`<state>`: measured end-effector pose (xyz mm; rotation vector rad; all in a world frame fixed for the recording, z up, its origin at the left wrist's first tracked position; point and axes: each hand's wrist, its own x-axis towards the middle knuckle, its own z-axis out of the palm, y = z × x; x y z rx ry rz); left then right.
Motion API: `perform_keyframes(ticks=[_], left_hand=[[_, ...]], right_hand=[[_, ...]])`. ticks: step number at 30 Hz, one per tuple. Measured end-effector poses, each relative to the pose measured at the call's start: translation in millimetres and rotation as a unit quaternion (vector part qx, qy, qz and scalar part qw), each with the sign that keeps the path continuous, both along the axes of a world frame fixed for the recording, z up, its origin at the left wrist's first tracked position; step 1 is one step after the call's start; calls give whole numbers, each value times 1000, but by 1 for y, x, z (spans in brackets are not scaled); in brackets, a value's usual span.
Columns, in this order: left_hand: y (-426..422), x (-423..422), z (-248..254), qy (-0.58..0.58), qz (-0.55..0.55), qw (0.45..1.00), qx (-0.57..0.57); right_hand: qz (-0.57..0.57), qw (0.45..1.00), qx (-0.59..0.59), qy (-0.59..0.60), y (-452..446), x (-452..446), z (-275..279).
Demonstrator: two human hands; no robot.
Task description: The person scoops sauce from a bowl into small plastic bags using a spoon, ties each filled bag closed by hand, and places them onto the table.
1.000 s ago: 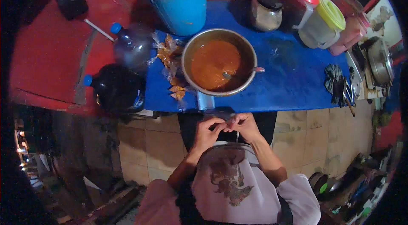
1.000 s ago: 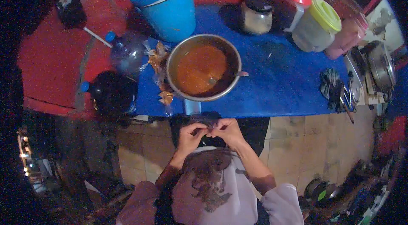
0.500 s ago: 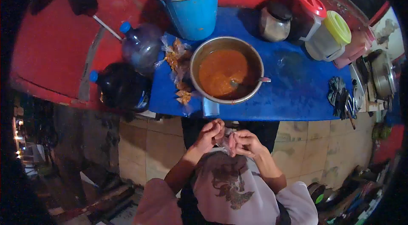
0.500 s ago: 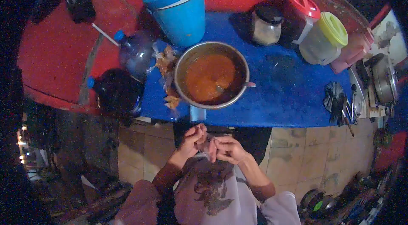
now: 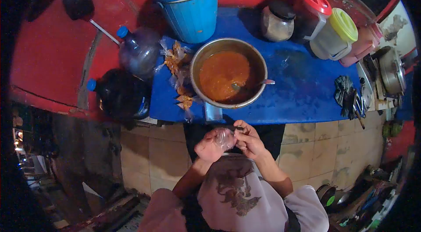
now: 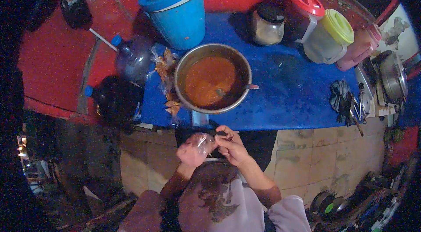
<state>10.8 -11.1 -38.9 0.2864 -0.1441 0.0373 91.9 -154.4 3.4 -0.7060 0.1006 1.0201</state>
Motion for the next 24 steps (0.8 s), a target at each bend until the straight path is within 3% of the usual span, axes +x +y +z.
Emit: perform_keyframes(ticks=[1, 3, 5, 6, 7, 8, 9, 11, 13, 15, 16, 19, 20, 21, 23, 24], left_hand=[[-2, 0, 20, 132, 42, 990, 14], [-3, 9, 38, 132, 36, 990, 32], [1, 16, 33, 222, 145, 907, 328], [4, 16, 30, 227, 158, 906, 320], [6, 16, 27, 227, 158, 906, 321], [6, 15, 25, 189, 162, 887, 389], [5, 16, 27, 151, 164, 862, 454], [2, 15, 34, 146, 153, 845, 490], [0, 16, 47, 141, 143, 826, 527], [0, 16, 57, 1, 132, 755, 642], [1, 18, 59, -39, 152, 729, 666], [2, 19, 52, -3, 199, 755, 625], [6, 16, 54, 28, 213, 740, 637], [8, 18, 50, 63, 218, 808, 544], [16, 21, 49, 68, 275, 815, 506], [15, 22, 58, 85, 298, 825, 472]], right_hand=[[-32, 997, -54, -52, 2, -1, 6], [-97, 970, -160, -154, 5, -2, 15], [-102, 964, -138, -202, -6, 2, 12], [-54, 940, -134, -309, -9, 3, 17], [-5, 902, -130, -411, -11, 4, 21], [66, 889, -158, -425, -18, 6, 28], [65, 889, -160, -425, -17, 6, 28], [141, 823, -216, -506, -13, 3, 29], [135, 834, -212, -491, -5, 3, 20], [137, 828, -16, -544, 1, 1, 3], [236, 840, -62, -484, -2, 9, 22], [239, 797, -128, -540, -20, 34, 31], [79, 827, -187, -524, -20, 44, 37], [-84, 833, -239, -492, -19, 58, 44], [-295, 668, -411, -546, -16, 104, 48], [-241, 649, -452, -562, -19, 120, 46]])
